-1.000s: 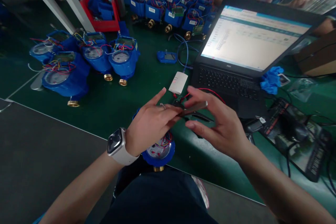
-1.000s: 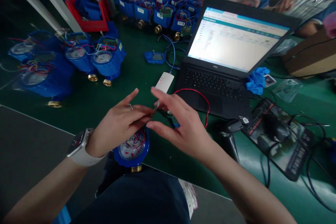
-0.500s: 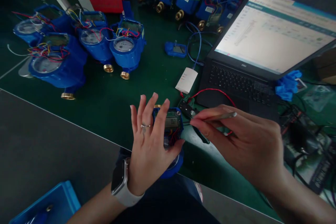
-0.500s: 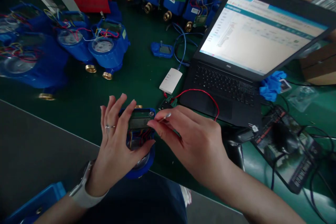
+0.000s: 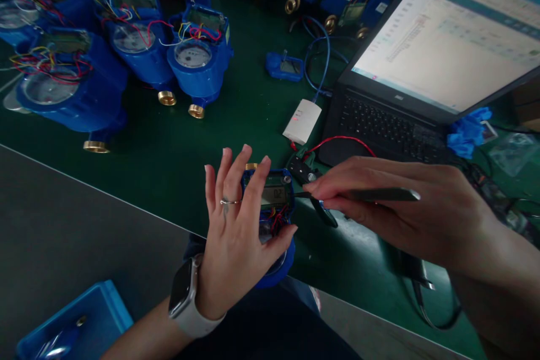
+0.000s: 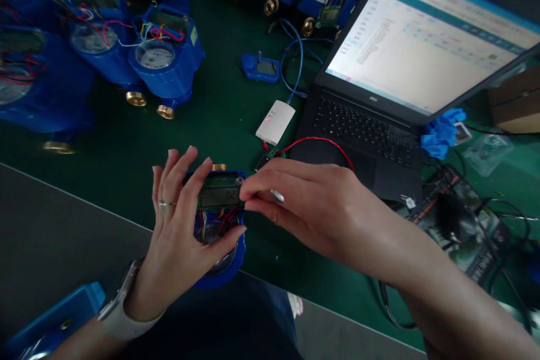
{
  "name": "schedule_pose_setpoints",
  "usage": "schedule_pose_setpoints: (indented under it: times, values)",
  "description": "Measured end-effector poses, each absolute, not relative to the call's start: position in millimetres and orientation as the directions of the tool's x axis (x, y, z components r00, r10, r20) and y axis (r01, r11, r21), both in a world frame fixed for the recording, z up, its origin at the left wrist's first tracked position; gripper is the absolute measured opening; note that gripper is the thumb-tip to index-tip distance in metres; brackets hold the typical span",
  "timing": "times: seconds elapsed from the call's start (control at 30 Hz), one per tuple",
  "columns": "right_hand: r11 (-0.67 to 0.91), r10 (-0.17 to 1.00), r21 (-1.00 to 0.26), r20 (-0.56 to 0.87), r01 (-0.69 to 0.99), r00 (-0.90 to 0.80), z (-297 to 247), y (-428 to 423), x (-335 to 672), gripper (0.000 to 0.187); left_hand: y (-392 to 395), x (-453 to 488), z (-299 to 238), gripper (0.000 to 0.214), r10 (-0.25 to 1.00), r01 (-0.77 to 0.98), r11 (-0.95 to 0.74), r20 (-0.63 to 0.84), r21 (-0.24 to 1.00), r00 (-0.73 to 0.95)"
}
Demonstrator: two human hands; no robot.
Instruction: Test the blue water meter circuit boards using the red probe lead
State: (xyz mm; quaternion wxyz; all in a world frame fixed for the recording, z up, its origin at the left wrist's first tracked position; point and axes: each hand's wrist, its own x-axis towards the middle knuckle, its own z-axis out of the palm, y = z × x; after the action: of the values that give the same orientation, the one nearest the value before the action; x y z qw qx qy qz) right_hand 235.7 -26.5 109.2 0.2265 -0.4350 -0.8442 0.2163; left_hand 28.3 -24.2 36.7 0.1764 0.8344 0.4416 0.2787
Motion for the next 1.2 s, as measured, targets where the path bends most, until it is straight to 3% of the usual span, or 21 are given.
schedule_pose_setpoints:
  times: [0.17, 0.27, 0.5, 0.63, 0.8, 1.2]
  values:
    - [0.511, 0.848, -0.536, 0.188, 0.672, -0.495, 113, -33, 236, 0.013, -25, 27, 37, 0.084, 0.838, 0.647, -0.542, 0.291, 0.537, 0.461]
    - [0.508, 0.861, -0.481, 0.255, 0.715, -0.441, 118, -40, 239, 0.012, -26, 26, 38, 0.084, 0.839, 0.647, -0.541, 0.283, 0.537, 0.465]
    - [0.413, 0.906, -0.555, 0.333, 0.722, -0.262, 117, -56, 244, 0.02, -25, 28, 39, 0.069, 0.846, 0.654, -0.527, 0.266, 0.543, 0.462]
    - [0.339, 0.937, -0.571, 0.272, 0.748, -0.218, 108, -62, 243, 0.012, -26, 27, 41, 0.044, 0.842, 0.63, -0.532, 0.276, 0.565, 0.464]
    - [0.336, 0.935, -0.579, 0.297, 0.743, -0.193, 103, -63, 239, 0.01, -25, 25, 41, 0.016, 0.829, 0.606, -0.548, 0.276, 0.576, 0.486]
    - [0.381, 0.914, -0.59, 0.359, 0.712, -0.191, 89, -56, 233, 0.013, -24, 25, 41, 0.014, 0.826, 0.597, -0.552, 0.289, 0.581, 0.483]
